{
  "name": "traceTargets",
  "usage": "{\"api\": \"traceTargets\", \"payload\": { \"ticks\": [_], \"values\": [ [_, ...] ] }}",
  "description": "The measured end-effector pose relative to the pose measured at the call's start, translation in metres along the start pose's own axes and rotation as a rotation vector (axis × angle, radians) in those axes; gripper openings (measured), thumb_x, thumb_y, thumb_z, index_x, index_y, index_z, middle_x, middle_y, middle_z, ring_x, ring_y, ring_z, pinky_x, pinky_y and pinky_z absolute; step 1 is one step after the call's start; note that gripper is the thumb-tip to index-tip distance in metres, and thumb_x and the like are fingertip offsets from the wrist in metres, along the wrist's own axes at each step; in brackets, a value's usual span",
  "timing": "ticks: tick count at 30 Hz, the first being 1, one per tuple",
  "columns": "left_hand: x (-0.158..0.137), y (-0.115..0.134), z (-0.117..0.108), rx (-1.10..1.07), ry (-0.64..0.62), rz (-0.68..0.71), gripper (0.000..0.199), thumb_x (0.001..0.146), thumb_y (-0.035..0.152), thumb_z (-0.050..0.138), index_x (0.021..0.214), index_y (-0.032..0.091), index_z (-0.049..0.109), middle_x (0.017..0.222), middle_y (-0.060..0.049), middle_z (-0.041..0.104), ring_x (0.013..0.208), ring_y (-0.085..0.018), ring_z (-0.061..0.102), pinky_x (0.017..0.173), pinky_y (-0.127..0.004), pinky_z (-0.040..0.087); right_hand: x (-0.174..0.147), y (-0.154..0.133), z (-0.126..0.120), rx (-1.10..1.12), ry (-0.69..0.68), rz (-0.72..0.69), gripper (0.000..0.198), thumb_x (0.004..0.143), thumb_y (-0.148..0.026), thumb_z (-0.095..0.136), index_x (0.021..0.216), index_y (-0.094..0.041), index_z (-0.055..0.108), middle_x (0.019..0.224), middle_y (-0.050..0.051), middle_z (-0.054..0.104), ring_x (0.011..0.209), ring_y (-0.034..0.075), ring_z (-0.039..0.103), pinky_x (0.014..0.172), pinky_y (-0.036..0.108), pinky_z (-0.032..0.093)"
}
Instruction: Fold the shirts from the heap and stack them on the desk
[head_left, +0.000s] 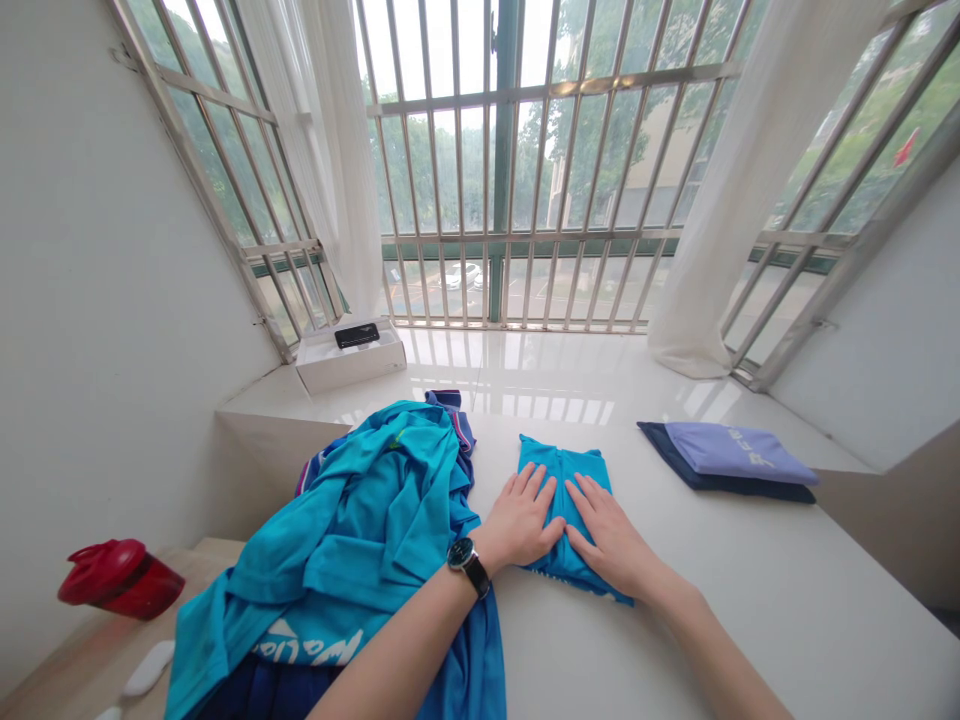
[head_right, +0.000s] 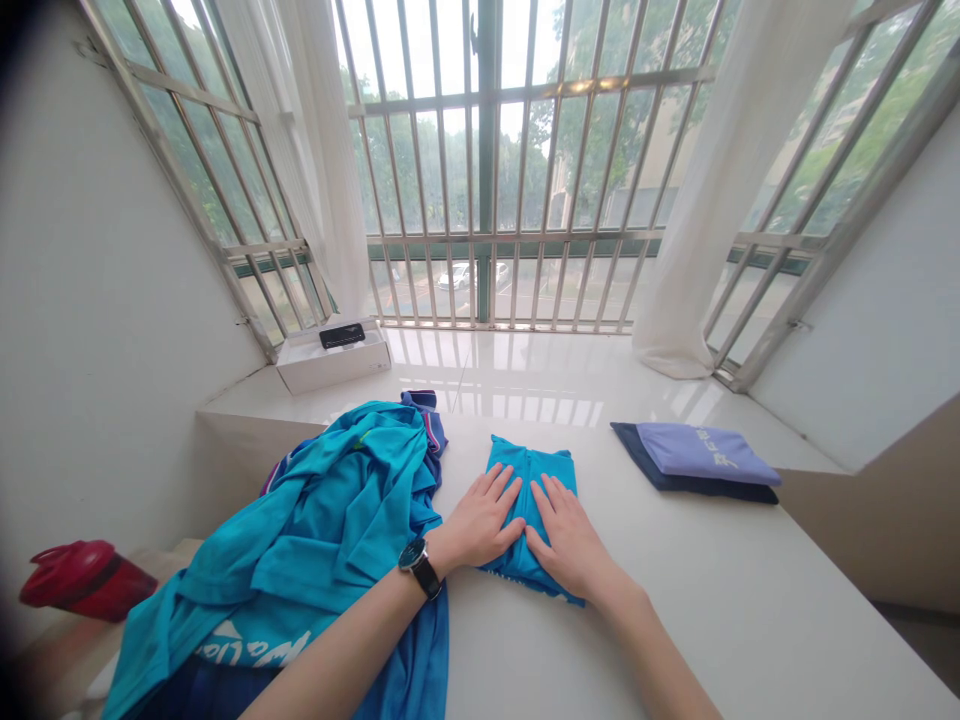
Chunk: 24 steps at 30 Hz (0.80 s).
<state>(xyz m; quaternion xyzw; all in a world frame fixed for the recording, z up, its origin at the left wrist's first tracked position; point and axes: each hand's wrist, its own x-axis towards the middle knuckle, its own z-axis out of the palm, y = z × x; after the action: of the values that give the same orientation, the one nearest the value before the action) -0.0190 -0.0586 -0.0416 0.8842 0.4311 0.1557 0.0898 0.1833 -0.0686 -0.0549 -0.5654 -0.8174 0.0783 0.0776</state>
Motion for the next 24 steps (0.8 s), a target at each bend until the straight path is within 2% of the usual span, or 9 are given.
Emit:
{"api": "traceTargets", "payload": {
  "ticks": [24],
  "values": [
    [0.0000,0.0003,-0.0004,-0.008,-0.012,-0.002,0.064,0.100,0.051,0.031,0.153,0.014,0.030,0.161,-0.014,0.022,0.149,-0.032,0.013,0.118,-0.050,0.023,0.0008,-0.0002,-0.0002,0.037,-0.002,0.011,0.069,0.093,-0.048,0.037,0.151,-0.010,0.037,0.161,0.016,0.025,0.149,0.031,0.020,0.121,0.048,0.021]
  ]
}}
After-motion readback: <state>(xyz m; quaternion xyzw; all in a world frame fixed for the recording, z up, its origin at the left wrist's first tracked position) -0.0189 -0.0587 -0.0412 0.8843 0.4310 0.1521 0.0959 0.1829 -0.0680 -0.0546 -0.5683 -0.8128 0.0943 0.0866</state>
